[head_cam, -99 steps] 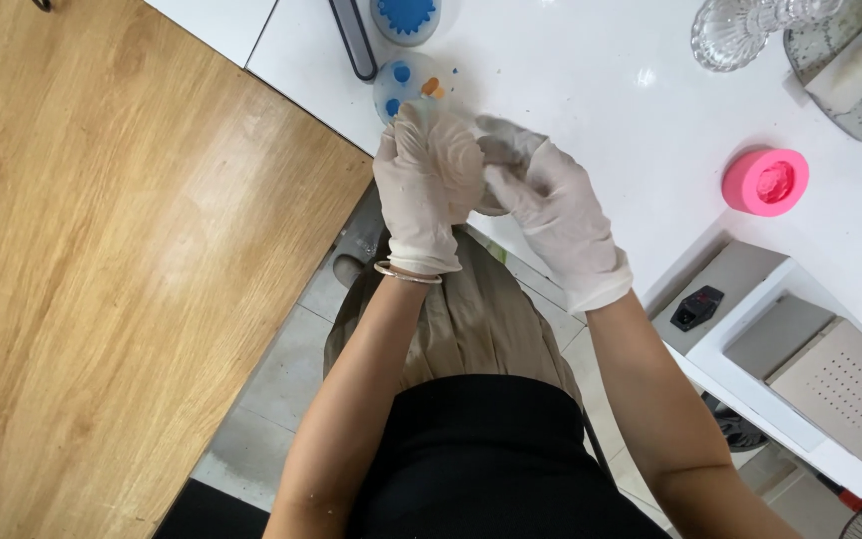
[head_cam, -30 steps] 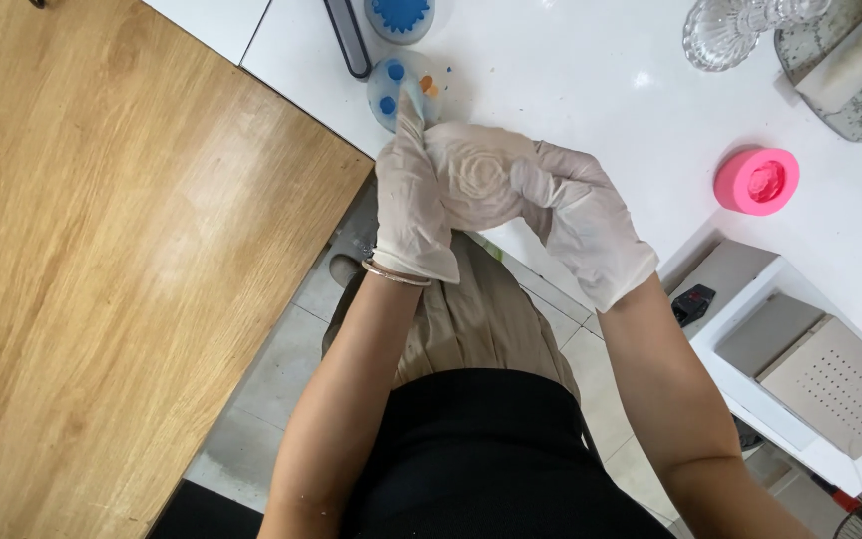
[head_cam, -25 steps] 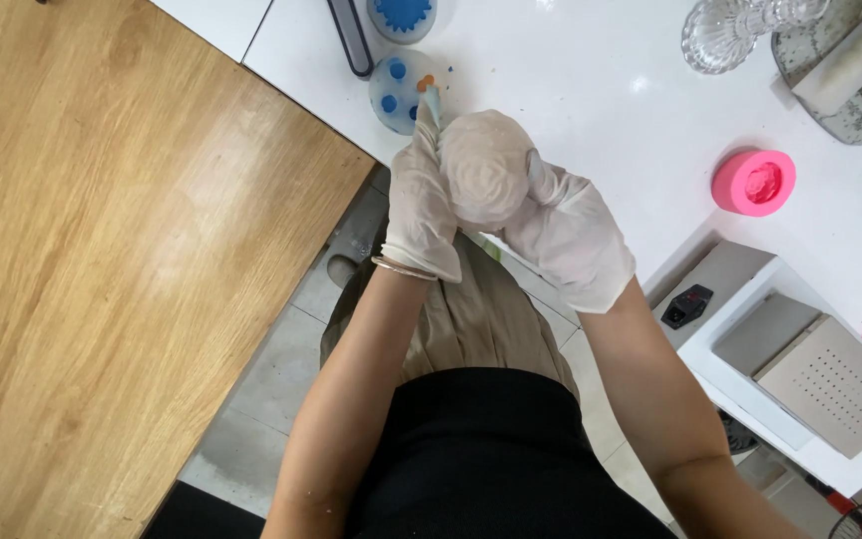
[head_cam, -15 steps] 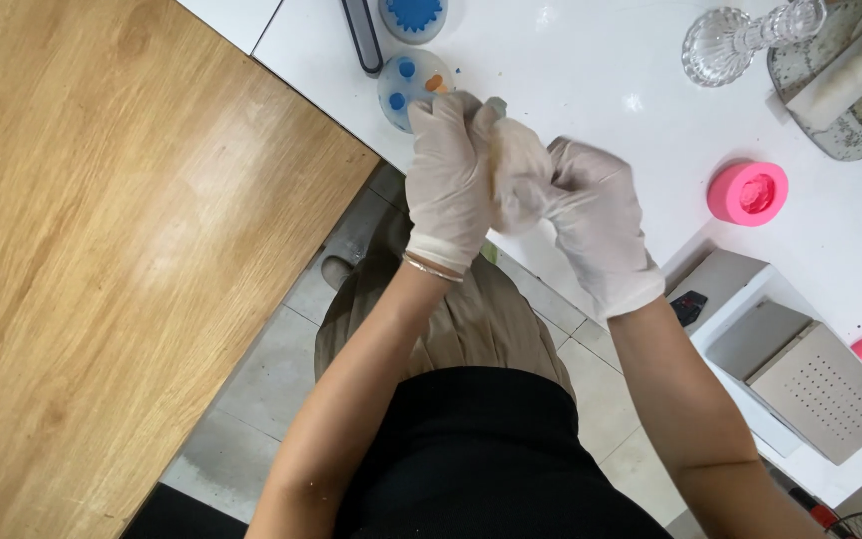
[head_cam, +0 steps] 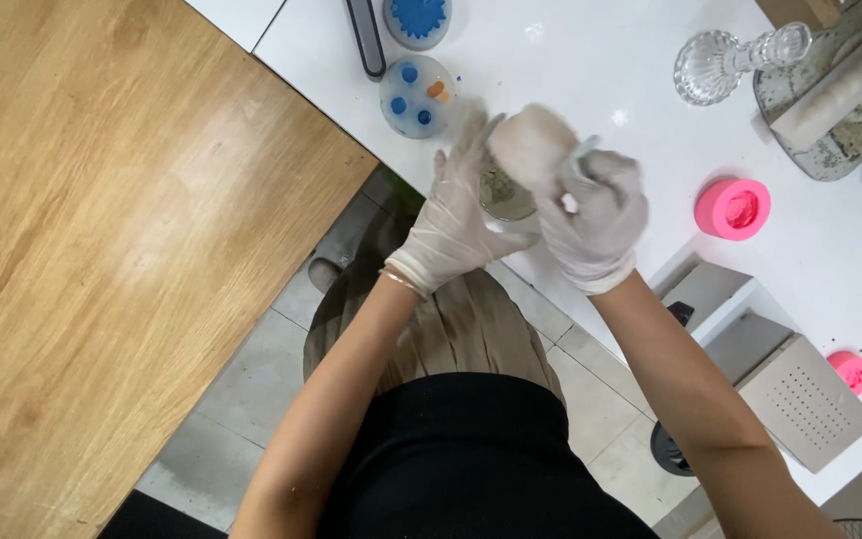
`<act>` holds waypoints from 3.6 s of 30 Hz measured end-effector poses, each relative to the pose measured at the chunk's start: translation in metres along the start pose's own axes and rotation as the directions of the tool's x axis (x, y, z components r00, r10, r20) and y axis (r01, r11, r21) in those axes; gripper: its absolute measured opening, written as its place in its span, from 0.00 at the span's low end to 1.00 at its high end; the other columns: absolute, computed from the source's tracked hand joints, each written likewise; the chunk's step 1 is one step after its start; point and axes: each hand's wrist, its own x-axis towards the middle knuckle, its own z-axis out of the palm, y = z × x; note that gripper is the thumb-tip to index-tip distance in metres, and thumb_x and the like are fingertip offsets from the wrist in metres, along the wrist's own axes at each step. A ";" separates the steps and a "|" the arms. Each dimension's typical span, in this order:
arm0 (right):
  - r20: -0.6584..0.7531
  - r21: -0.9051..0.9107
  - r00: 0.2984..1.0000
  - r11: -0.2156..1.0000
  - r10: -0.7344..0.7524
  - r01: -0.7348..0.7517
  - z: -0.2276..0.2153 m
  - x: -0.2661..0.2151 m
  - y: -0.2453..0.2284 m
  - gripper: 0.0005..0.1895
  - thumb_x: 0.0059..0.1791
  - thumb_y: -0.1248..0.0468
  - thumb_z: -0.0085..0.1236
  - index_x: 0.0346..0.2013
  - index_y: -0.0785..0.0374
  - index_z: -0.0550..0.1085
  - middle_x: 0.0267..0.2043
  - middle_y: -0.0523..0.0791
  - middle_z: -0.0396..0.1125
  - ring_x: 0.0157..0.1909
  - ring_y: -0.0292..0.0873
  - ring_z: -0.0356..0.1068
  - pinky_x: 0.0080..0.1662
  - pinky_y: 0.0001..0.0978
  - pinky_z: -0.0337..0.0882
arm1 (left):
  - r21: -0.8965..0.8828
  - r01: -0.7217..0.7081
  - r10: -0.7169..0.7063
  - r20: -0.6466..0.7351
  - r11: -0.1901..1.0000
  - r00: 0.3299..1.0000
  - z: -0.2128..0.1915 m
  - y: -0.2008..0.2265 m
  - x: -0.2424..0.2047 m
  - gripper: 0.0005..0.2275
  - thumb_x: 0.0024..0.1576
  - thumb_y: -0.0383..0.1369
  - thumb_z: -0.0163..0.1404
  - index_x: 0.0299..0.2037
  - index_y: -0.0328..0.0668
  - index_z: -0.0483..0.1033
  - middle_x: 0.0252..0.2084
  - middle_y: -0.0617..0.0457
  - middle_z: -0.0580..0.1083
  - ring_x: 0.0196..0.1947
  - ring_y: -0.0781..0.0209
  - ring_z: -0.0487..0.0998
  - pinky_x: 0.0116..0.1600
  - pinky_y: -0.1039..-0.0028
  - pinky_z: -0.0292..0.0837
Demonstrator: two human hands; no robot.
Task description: The recorder cleans tools with a heat gun and wipes them, then demolds several decorative floral candles.
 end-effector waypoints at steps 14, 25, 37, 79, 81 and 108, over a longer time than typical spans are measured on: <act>0.129 0.050 0.951 0.960 -0.281 0.276 -0.013 -0.010 0.015 0.09 0.47 0.66 0.62 0.41 0.61 0.75 0.36 0.46 0.67 0.36 0.48 0.69 0.36 0.40 0.70 | -0.182 0.128 -0.094 0.184 0.975 0.979 0.020 -0.023 0.018 0.40 0.39 0.37 0.71 0.62 0.34 0.66 0.60 0.41 0.70 0.59 0.47 0.75 0.63 0.67 0.73; 0.270 -0.002 0.949 0.986 -0.162 0.169 -0.014 -0.023 0.026 0.12 0.42 0.66 0.65 0.38 0.61 0.75 0.38 0.46 0.69 0.39 0.48 0.71 0.38 0.40 0.73 | -0.089 0.116 -0.096 0.210 0.989 0.973 0.020 -0.022 0.019 0.41 0.39 0.45 0.72 0.61 0.35 0.66 0.57 0.41 0.71 0.56 0.46 0.75 0.60 0.64 0.72; 0.352 -0.116 0.924 0.986 0.153 -0.119 -0.046 0.011 0.004 0.10 0.51 0.71 0.60 0.45 0.56 0.77 0.40 0.43 0.73 0.39 0.44 0.70 0.41 0.37 0.71 | -0.036 0.099 -0.087 0.249 0.994 0.965 0.030 -0.023 0.028 0.42 0.37 0.43 0.70 0.63 0.38 0.65 0.59 0.42 0.70 0.59 0.45 0.73 0.63 0.64 0.70; 0.451 -0.096 0.892 0.993 -0.015 0.066 0.019 -0.093 0.024 0.07 0.46 0.69 0.65 0.29 0.59 0.73 0.24 0.48 0.68 0.25 0.47 0.68 0.29 0.40 0.70 | 0.000 0.128 -0.122 0.300 0.992 0.946 0.037 -0.023 0.021 0.40 0.38 0.47 0.70 0.60 0.40 0.67 0.57 0.42 0.72 0.57 0.46 0.75 0.61 0.64 0.72; 0.265 0.138 0.959 0.981 0.099 -0.139 -0.045 -0.025 0.002 0.08 0.51 0.71 0.62 0.32 0.59 0.70 0.28 0.46 0.68 0.28 0.44 0.68 0.32 0.38 0.71 | -0.013 0.131 -0.121 0.295 0.991 0.948 0.050 -0.018 0.023 0.40 0.38 0.46 0.70 0.60 0.40 0.67 0.57 0.42 0.72 0.57 0.46 0.75 0.61 0.64 0.72; 0.427 0.892 0.529 -0.248 0.733 -0.377 -0.081 0.054 0.011 0.15 0.46 0.75 0.53 0.47 0.65 0.70 0.46 0.49 0.70 0.42 0.42 0.71 0.41 0.34 0.74 | -0.434 0.261 -0.217 0.149 0.862 0.965 0.000 0.023 0.015 0.64 0.32 0.47 0.74 0.73 0.32 0.38 0.71 0.36 0.50 0.70 0.43 0.57 0.70 0.60 0.59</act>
